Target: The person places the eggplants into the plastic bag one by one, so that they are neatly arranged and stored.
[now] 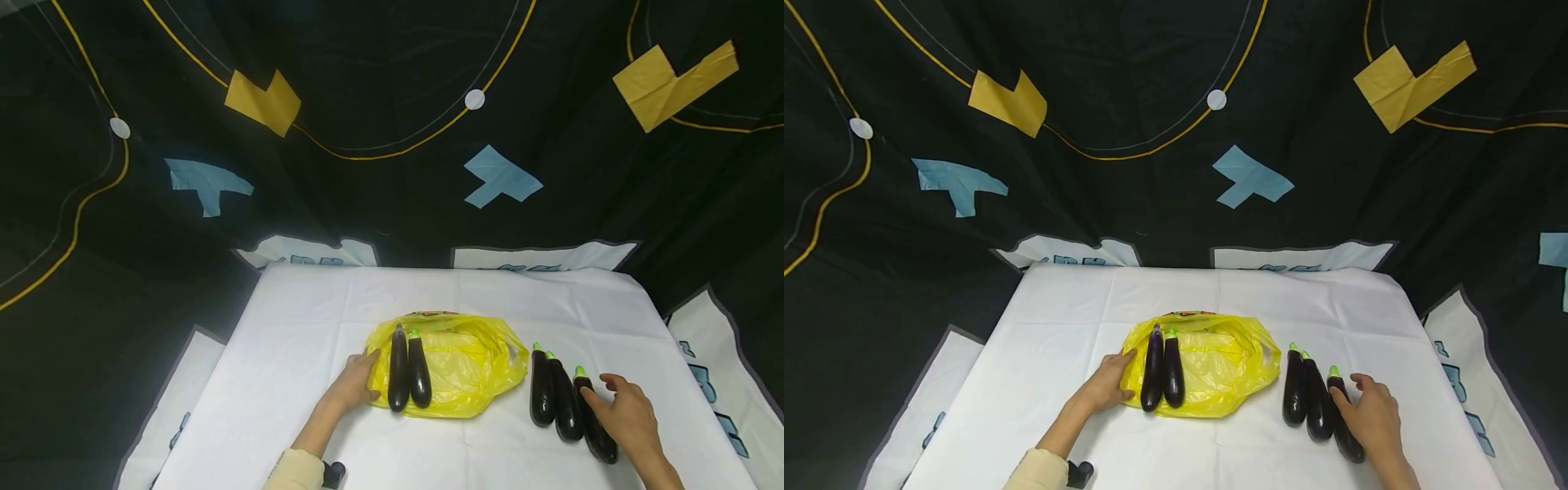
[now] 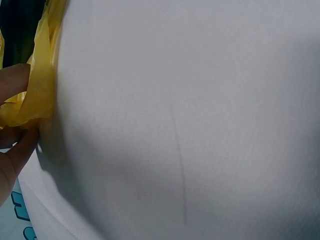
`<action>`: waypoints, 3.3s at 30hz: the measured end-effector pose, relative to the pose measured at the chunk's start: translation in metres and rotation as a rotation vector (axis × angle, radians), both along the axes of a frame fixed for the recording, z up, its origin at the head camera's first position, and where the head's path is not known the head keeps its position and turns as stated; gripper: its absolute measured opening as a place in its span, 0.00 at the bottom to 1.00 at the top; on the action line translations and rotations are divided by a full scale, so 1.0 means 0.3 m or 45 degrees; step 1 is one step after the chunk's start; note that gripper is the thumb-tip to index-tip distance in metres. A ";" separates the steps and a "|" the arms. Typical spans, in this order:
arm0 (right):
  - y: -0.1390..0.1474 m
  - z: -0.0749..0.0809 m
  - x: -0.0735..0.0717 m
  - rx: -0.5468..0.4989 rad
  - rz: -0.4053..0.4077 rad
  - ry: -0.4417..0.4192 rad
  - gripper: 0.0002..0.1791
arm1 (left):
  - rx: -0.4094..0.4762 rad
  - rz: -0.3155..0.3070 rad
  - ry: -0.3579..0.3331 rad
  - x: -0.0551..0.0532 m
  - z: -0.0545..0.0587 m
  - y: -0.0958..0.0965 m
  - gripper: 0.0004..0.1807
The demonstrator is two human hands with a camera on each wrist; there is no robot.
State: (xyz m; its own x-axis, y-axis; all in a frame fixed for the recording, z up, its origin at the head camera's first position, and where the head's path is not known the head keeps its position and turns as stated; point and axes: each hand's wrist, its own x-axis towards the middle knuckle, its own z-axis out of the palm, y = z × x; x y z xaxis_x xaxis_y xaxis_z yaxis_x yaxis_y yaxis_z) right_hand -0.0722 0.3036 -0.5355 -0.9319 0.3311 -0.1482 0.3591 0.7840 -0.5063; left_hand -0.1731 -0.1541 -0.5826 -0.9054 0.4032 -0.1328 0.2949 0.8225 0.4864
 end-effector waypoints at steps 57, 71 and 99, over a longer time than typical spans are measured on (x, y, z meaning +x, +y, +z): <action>-0.021 0.040 -0.008 -0.172 0.027 -0.170 0.47 | -0.011 -0.003 -0.007 -0.005 -0.007 -0.003 0.46; -0.149 0.109 -0.058 -0.232 0.120 -0.046 0.41 | 0.000 -0.016 0.002 -0.003 -0.010 -0.007 0.46; -0.451 0.059 -0.194 -0.309 0.319 0.052 0.25 | -0.011 0.000 -0.020 -0.003 0.000 -0.002 0.46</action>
